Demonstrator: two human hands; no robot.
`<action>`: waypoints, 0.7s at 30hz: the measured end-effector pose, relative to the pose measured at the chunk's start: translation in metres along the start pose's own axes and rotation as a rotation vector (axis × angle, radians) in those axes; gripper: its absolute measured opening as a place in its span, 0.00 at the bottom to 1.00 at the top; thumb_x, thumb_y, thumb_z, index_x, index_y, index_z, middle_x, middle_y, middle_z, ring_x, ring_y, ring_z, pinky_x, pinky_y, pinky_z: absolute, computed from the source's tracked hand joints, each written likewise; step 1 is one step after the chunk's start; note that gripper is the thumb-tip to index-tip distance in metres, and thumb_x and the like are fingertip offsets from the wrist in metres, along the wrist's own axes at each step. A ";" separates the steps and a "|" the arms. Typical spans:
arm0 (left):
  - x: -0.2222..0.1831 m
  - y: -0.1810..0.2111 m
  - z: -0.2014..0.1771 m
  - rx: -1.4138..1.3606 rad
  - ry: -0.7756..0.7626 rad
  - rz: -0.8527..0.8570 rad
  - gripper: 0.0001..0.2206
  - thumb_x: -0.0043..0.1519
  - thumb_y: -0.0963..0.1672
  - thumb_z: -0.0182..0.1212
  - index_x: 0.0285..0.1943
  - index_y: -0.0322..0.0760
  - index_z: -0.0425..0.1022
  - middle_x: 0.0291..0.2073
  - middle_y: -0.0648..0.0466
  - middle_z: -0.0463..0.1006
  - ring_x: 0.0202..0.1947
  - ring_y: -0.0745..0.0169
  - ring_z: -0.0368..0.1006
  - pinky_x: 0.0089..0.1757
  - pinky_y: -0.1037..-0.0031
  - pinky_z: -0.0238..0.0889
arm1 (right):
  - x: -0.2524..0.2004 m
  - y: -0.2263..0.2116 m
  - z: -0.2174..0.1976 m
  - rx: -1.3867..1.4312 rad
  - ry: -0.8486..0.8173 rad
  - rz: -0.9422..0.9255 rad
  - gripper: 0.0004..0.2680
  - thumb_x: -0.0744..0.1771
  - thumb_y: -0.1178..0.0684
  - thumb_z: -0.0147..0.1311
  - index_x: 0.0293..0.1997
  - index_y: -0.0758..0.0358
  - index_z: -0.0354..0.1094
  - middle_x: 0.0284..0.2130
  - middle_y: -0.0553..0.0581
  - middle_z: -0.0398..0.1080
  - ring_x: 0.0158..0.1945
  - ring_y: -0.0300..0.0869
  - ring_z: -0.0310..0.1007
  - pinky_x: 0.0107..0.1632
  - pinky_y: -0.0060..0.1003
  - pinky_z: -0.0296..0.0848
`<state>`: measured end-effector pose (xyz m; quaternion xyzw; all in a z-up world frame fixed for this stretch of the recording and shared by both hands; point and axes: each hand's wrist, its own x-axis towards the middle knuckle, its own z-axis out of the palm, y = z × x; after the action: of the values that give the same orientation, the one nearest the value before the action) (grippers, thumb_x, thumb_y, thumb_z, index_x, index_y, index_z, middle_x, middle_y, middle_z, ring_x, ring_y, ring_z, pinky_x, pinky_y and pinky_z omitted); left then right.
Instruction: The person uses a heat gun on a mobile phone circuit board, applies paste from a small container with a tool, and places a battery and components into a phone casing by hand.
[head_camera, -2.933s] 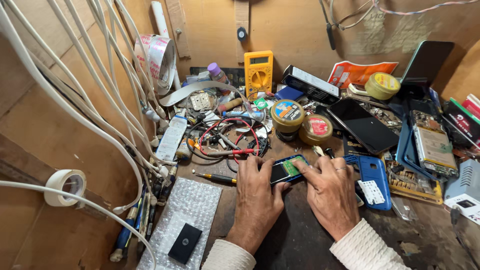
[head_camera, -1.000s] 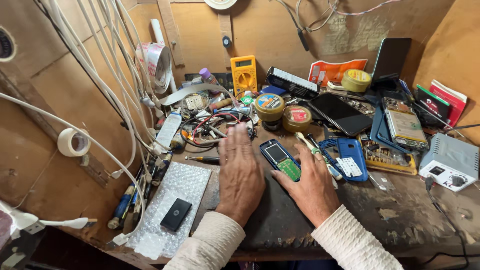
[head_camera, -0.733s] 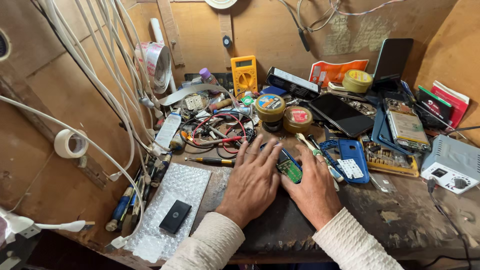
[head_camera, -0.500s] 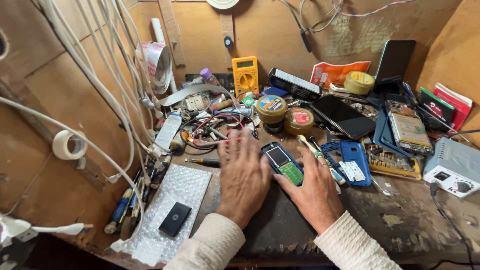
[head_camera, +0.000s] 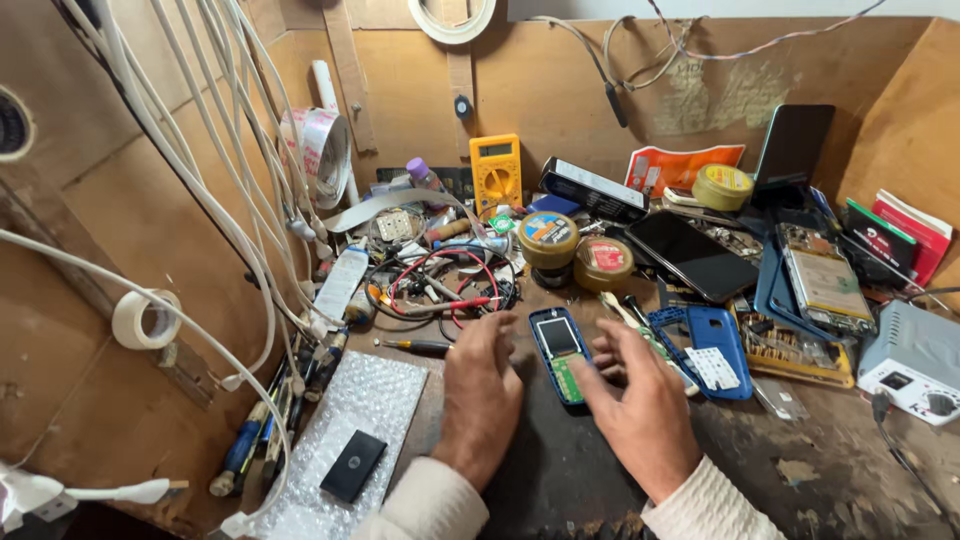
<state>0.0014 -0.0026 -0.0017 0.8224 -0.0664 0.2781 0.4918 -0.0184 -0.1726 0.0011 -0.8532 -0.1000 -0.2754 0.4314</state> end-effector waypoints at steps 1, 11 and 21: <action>-0.002 0.002 0.003 -0.013 -0.008 -0.025 0.12 0.60 0.36 0.55 0.53 0.29 0.74 0.36 0.43 0.78 0.37 0.47 0.76 0.40 0.60 0.69 | -0.001 0.003 0.000 0.038 0.056 -0.023 0.15 0.64 0.54 0.61 0.53 0.70 0.69 0.37 0.60 0.79 0.36 0.41 0.81 0.39 0.35 0.78; -0.030 0.049 0.022 0.164 -0.149 0.005 0.51 0.48 0.46 0.75 0.73 0.16 0.39 0.56 0.34 0.61 0.55 0.34 0.58 0.56 0.50 0.50 | 0.002 0.002 -0.008 -0.011 0.111 0.195 0.11 0.71 0.50 0.49 0.39 0.68 0.72 0.31 0.58 0.80 0.31 0.41 0.82 0.34 0.36 0.77; -0.031 0.031 0.019 0.066 -0.040 -0.019 0.40 0.53 0.36 0.64 0.73 0.19 0.44 0.61 0.31 0.61 0.60 0.31 0.57 0.60 0.51 0.50 | 0.009 0.004 -0.003 0.152 -0.195 -0.036 0.21 0.73 0.46 0.35 0.71 0.71 0.52 0.65 0.64 0.66 0.70 0.54 0.59 0.66 0.44 0.58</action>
<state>-0.0289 -0.0398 -0.0008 0.8442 -0.0593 0.2588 0.4657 -0.0105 -0.1782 0.0055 -0.8388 -0.1773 -0.1905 0.4782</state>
